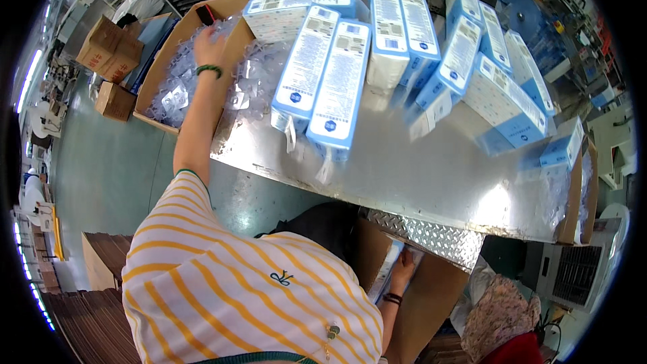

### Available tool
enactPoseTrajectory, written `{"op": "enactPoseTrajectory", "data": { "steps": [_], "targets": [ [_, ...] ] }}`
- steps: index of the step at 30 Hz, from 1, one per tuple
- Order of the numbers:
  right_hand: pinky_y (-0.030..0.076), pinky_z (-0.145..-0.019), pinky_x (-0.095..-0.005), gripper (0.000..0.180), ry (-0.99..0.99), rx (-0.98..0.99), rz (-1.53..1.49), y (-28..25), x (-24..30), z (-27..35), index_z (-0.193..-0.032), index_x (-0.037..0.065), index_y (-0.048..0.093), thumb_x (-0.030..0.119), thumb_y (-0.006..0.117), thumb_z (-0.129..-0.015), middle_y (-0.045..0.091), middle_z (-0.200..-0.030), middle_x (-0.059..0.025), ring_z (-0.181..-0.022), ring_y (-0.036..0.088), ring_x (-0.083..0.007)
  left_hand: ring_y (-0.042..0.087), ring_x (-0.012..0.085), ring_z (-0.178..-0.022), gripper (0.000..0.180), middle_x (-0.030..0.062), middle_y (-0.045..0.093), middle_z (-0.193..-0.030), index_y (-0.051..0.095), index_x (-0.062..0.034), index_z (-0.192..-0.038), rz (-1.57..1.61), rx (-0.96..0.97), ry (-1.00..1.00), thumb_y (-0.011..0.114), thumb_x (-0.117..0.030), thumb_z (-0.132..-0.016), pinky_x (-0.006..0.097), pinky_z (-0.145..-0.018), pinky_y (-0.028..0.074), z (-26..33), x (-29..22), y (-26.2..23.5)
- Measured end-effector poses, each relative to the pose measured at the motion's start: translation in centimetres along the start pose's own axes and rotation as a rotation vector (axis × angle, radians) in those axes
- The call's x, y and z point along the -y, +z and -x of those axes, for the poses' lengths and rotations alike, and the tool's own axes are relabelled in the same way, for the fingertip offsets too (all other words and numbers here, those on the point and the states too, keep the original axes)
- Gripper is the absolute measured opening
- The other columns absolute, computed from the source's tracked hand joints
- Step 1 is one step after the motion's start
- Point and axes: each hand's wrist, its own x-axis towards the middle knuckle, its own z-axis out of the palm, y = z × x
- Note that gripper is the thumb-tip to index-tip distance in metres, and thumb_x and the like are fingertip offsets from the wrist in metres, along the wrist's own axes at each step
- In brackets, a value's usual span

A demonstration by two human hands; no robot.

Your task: The person places blue and white rectangular packages into cardboard boxes and then pushes the boxes onto a conveyor belt.

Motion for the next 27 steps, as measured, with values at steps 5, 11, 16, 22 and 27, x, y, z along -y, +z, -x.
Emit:
{"op": "enactPoseTrajectory", "data": {
  "steps": [5, 11, 16, 22, 27],
  "targets": [
    [0.046, -0.072, -0.0263, 0.024, 0.131, 0.060, 0.021, -3.1, -2.9, 0.3, -0.104, -0.005, 0.058, 0.003, 0.051, -0.083, 0.063, -0.092, -0.0101, -0.081, 0.058, -0.0143, 0.052, 0.0342, -0.099, 0.043, 0.0179, 0.054, -0.105, 0.056, -0.0061, -0.109, 0.012, 0.561, 0.023, 0.066, -0.026, -0.072, 0.038, -0.085, 0.044, 7.0, 3.9, 0.2],
    [0.046, -0.075, -0.0265, 0.027, -0.012, 0.090, 0.225, -2.6, 0.7, -0.3, -0.109, -0.004, 0.056, 0.006, 0.052, -0.084, 0.062, -0.097, -0.0101, -0.086, 0.058, -0.0150, 0.049, 0.0268, -0.108, 0.031, 0.0113, 0.050, -0.121, 0.062, -0.0182, -0.106, -0.494, 0.578, 0.502, 0.062, -0.027, -0.077, 0.045, -0.093, 0.035, 12.8, 3.6, 5.8],
    [0.046, -0.080, -0.0292, 0.028, 0.101, -0.043, 0.079, -3.9, 2.7, 3.4, -0.109, -0.005, 0.056, 0.007, 0.057, -0.084, 0.062, -0.100, -0.0135, -0.090, 0.059, -0.0179, 0.057, 0.0280, -0.097, 0.021, 0.0131, 0.062, -0.100, 0.067, -0.0161, -0.093, -0.504, 0.848, 0.133, 0.057, -0.029, -0.080, 0.043, -0.087, 0.041, 7.3, 1.9, 8.4],
    [0.046, -0.077, -0.0270, 0.026, 0.164, -0.206, -0.065, -6.6, 2.4, 9.0, -0.106, -0.007, 0.056, 0.006, 0.056, -0.084, 0.061, -0.097, -0.0117, -0.086, 0.057, -0.0157, 0.059, 0.0340, -0.090, 0.024, 0.0168, 0.064, -0.090, 0.067, -0.0089, -0.087, -0.245, 0.608, -0.046, 0.056, -0.029, -0.081, 0.042, -0.077, 0.047, 1.3, 1.1, 7.1],
    [0.047, -0.073, -0.0258, 0.023, 0.028, -0.362, -0.117, -7.1, 4.0, 10.7, -0.105, -0.006, 0.057, 0.007, 0.055, -0.086, 0.061, -0.090, -0.0082, -0.079, 0.057, -0.0141, 0.055, 0.0180, -0.063, 0.021, 0.0108, 0.059, -0.068, 0.060, -0.0026, -0.077, 0.224, 0.295, 0.046, 0.057, -0.022, -0.083, 0.031, -0.061, 0.043, -0.4, -3.4, 5.1]
  ]
}}
